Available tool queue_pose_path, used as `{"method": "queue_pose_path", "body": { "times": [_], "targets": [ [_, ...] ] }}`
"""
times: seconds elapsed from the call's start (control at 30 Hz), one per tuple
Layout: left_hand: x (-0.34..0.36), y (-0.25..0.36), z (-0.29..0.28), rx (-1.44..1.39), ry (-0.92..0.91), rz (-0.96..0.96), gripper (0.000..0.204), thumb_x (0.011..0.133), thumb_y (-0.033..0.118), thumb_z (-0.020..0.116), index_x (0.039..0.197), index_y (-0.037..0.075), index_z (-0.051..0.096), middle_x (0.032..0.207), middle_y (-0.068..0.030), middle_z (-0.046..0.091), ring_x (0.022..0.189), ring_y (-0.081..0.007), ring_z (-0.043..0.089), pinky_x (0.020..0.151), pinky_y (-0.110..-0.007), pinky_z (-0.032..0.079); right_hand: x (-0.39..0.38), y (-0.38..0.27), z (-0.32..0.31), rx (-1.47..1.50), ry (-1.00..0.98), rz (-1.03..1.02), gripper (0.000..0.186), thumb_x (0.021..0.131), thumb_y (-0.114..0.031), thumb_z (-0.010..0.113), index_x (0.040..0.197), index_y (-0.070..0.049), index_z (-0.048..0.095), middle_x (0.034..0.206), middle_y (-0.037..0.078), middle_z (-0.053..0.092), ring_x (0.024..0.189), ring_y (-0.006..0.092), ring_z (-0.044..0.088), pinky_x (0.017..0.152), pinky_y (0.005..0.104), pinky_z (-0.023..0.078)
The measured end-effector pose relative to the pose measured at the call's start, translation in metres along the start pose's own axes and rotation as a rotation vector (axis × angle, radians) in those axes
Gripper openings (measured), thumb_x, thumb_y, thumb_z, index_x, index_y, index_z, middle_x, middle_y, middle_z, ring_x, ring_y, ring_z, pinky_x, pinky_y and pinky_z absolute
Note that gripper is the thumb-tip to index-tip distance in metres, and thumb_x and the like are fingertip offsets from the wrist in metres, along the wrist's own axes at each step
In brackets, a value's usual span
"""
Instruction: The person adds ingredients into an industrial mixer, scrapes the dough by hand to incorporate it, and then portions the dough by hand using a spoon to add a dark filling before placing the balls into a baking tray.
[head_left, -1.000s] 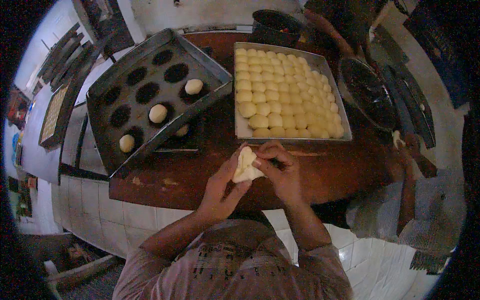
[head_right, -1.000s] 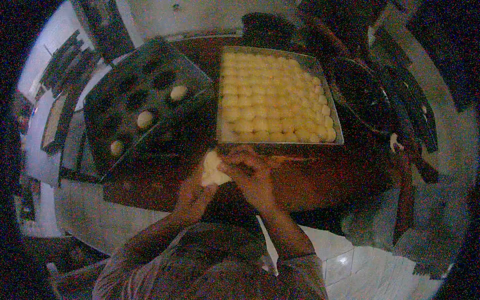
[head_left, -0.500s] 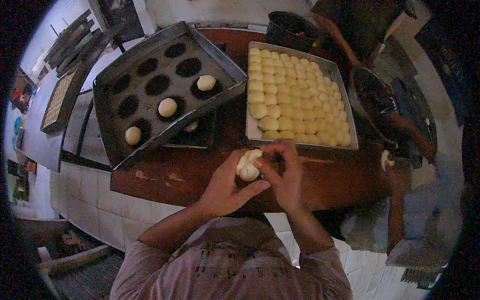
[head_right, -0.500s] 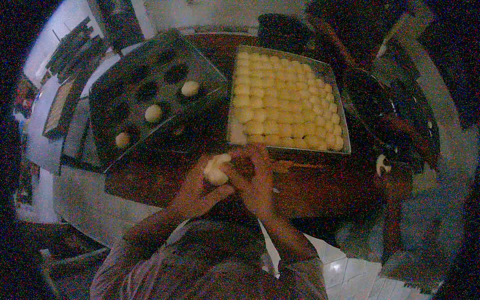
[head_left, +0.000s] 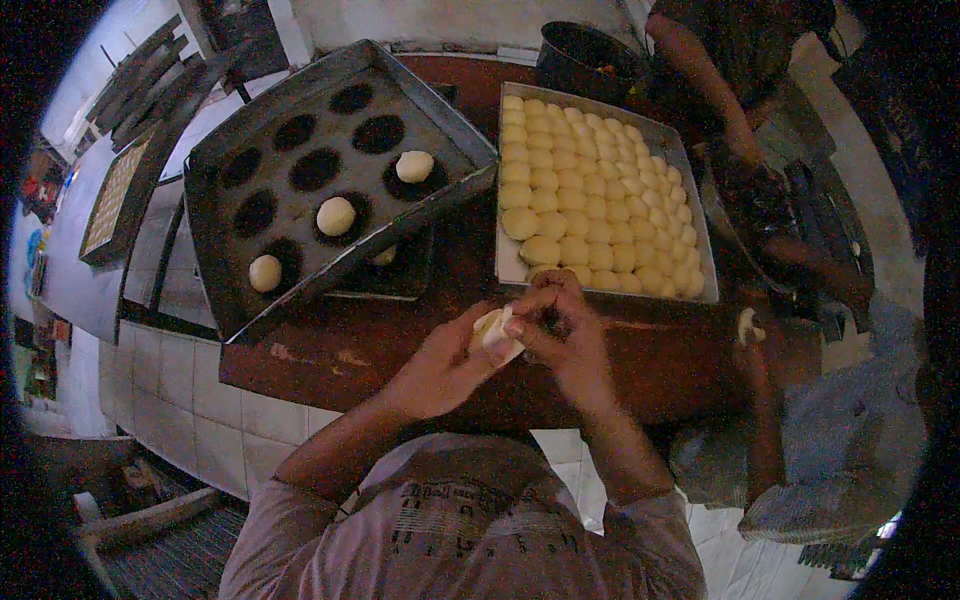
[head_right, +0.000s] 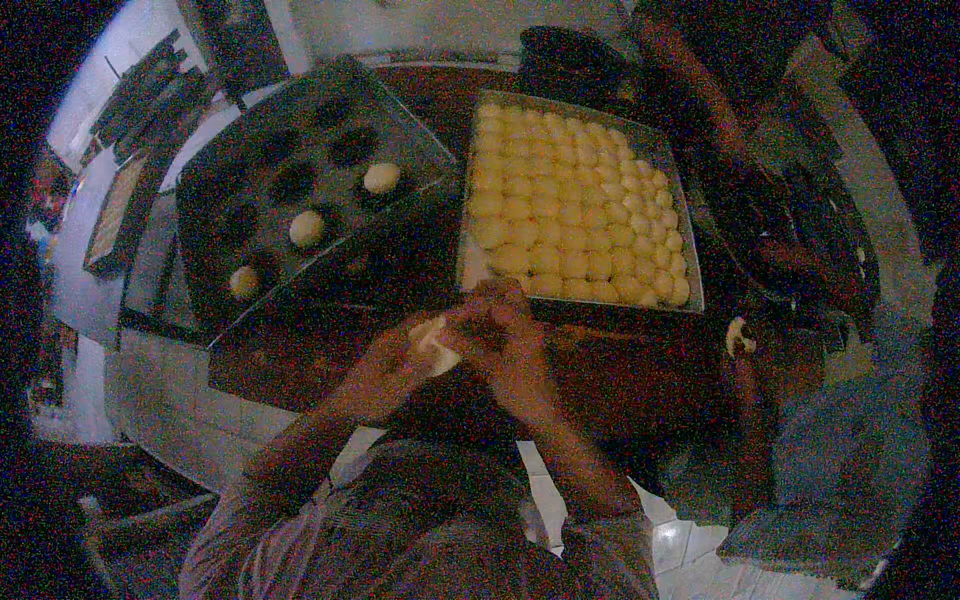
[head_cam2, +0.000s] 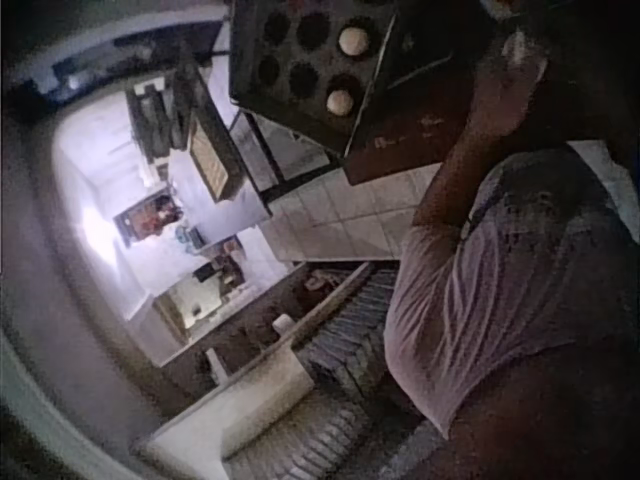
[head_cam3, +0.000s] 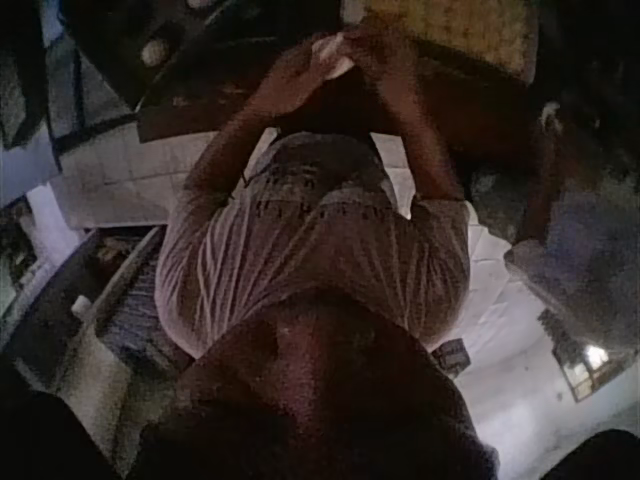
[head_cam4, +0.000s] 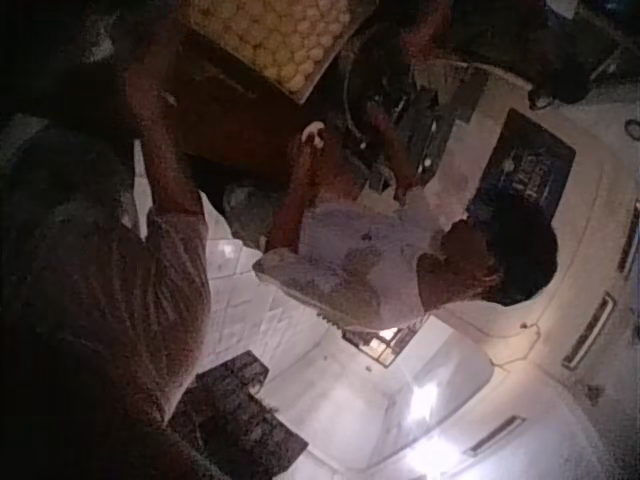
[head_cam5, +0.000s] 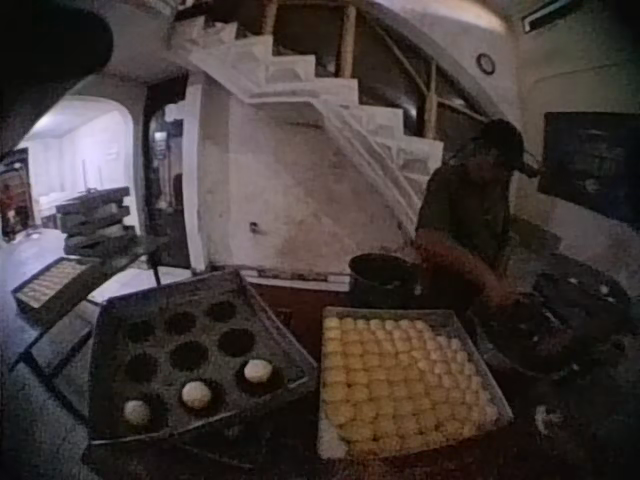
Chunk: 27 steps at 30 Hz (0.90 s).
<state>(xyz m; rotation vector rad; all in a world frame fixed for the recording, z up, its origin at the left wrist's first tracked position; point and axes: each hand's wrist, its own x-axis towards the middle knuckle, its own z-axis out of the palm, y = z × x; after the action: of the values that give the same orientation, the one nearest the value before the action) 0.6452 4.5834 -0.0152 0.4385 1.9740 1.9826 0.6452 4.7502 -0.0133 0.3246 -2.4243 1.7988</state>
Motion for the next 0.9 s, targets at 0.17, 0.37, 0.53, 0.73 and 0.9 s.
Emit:
{"method": "queue_pose_path", "body": {
  "times": [0.17,0.37,0.53,0.73,0.9],
  "targets": [
    [0.014,0.000,-0.013,-0.313,0.012,-0.218,0.045,0.096,0.041,0.034,0.103,0.002,0.055,0.085,-0.0030,0.057,0.083,-0.0111,0.050,0.080,-0.025,0.041,0.002,-0.003,0.010,-0.001,0.000,0.077,0.014,0.078,-0.009,0.064,0.091,-0.005,0.065,0.096,0.007,0.052,0.096,0.0202,0.049,0.088,0.0313,0.037],
    [0.006,-0.019,-0.014,-0.079,0.020,-0.417,0.048,0.094,0.045,0.038,0.105,0.002,0.055,0.100,-0.0062,0.057,0.089,-0.0133,0.053,0.082,-0.027,0.042,0.003,-0.015,0.005,-0.333,-0.049,-0.162,0.013,0.080,-0.008,0.061,0.091,-0.004,0.064,0.093,0.008,0.054,0.095,0.0199,0.050,0.087,0.0320,0.038],
    [0.007,-0.017,-0.008,-0.229,0.045,-0.280,0.050,0.094,0.047,0.037,0.107,0.002,0.055,0.102,-0.0056,0.056,0.091,-0.0117,0.052,0.083,-0.026,0.041,0.003,0.003,0.018,0.132,0.008,0.115,0.014,0.078,-0.008,0.063,0.092,-0.007,0.065,0.098,0.008,0.055,0.094,0.0203,0.051,0.087,0.0308,0.038],
    [0.001,-0.028,-0.023,-0.229,-0.057,-0.238,0.047,0.094,0.043,0.040,0.109,0.001,0.055,0.101,-0.0045,0.057,0.094,-0.0113,0.050,0.085,-0.027,0.041,-0.001,-0.018,0.012,-0.378,-0.039,-0.276,0.016,0.079,-0.007,0.062,0.094,-0.005,0.065,0.100,0.008,0.058,0.097,0.0196,0.052,0.088,0.0323,0.039],
    [-0.001,-0.009,-0.018,-0.242,-0.045,-0.222,0.050,0.094,0.045,0.037,0.106,0.001,0.056,0.098,-0.0056,0.058,0.092,-0.0118,0.051,0.084,-0.027,0.041,0.011,-0.019,0.016,0.094,-0.073,0.046,0.017,0.076,-0.009,0.065,0.093,-0.005,0.065,0.100,0.010,0.058,0.097,0.0227,0.053,0.089,0.0342,0.040]
  ]
}}
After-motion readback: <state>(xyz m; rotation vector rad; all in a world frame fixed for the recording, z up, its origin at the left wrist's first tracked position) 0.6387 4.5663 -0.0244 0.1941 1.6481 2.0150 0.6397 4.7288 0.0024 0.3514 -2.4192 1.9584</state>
